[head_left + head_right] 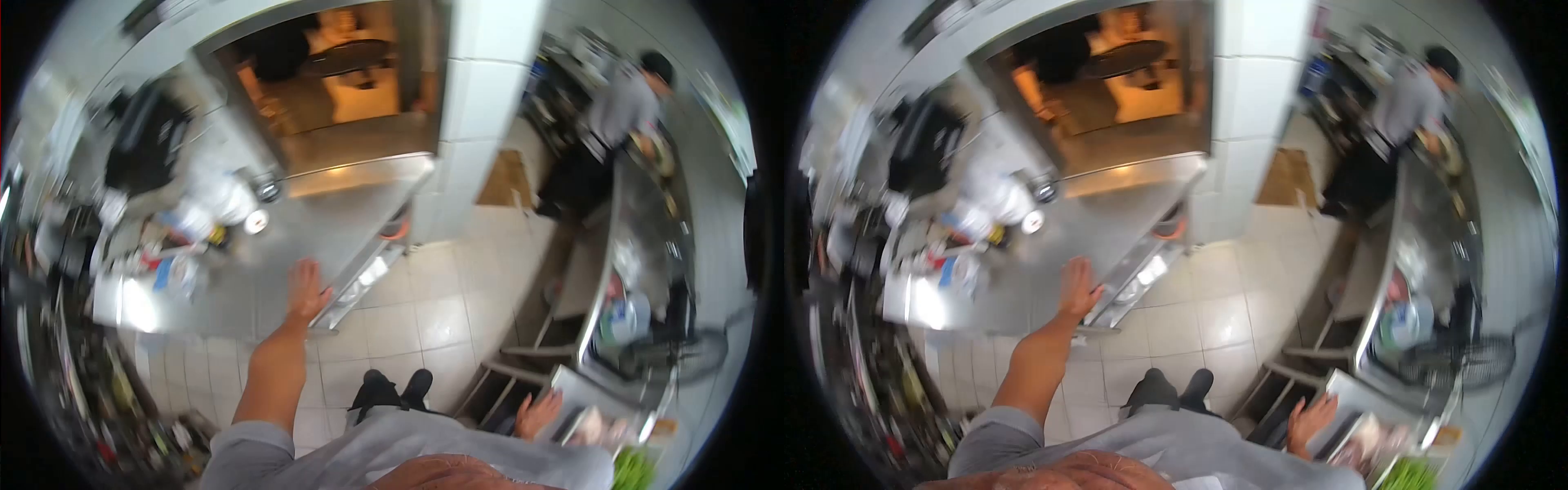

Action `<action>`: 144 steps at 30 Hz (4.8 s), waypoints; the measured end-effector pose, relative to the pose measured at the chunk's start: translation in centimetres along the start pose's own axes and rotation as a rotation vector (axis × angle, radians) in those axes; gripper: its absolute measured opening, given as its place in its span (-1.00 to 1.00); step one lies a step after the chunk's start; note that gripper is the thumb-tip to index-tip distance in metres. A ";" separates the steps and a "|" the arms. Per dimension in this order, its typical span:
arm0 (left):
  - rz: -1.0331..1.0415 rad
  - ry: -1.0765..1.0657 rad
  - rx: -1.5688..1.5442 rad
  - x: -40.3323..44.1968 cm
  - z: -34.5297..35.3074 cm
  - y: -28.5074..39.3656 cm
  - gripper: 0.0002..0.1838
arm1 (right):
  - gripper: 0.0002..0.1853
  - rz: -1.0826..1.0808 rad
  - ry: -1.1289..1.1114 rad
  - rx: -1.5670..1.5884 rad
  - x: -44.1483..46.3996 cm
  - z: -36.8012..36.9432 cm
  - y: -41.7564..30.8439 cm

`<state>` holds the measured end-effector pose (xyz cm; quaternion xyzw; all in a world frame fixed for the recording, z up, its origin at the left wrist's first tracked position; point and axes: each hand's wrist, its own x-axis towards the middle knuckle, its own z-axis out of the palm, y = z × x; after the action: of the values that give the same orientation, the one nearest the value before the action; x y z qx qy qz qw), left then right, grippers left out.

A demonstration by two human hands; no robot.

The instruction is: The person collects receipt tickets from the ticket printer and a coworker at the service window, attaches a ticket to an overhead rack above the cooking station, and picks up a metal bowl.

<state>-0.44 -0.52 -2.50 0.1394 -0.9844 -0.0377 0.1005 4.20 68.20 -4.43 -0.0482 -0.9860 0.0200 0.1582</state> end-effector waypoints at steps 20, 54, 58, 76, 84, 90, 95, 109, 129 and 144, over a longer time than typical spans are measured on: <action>0.069 0.000 0.114 -0.6 -1.4 1.2 -0.09 | -0.31 0.168 -0.069 0.078 0.6 -3.4 -1.7; 1.190 1.287 0.008 -12.9 -65.6 7.0 -0.71 | -0.10 -1.993 0.186 1.407 26.0 -49.4 -38.6; 1.329 1.140 0.251 -14.9 -66.9 11.4 -0.71 | -0.12 -2.200 0.139 1.334 27.3 -51.7 -40.2; 1.208 0.944 0.423 -16.2 -65.0 16.1 -0.70 | -0.22 -2.284 0.183 1.390 29.7 -51.2 -39.7; 1.133 0.884 0.500 -16.1 -63.9 16.7 -0.69 | -0.26 -2.318 0.235 1.447 29.7 -49.7 -40.1; 1.156 0.934 0.459 -16.6 -63.1 16.1 -0.69 | -0.29 -2.296 0.228 1.450 30.0 -50.2 -39.9; 1.105 0.910 0.500 -17.9 -64.2 16.7 -0.68 | -0.31 -2.281 0.269 1.497 29.9 -51.6 -39.9; 1.012 0.870 0.591 -18.5 -66.4 19.3 -0.66 | -0.37 -2.266 0.491 1.733 27.2 -54.9 -38.3; 0.877 1.461 0.649 -20.2 -65.1 20.5 -0.63 | -0.43 -2.036 0.830 2.329 27.6 -53.6 -36.7; -0.655 0.455 -1.178 -13.1 -17.1 11.9 -0.78 | -0.79 -0.685 -0.880 1.539 16.9 -4.2 -50.1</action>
<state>12.31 13.78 12.96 0.3552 -0.6625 -0.5617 0.3455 -14.93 20.22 7.59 0.3728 -0.6338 0.6332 -0.2417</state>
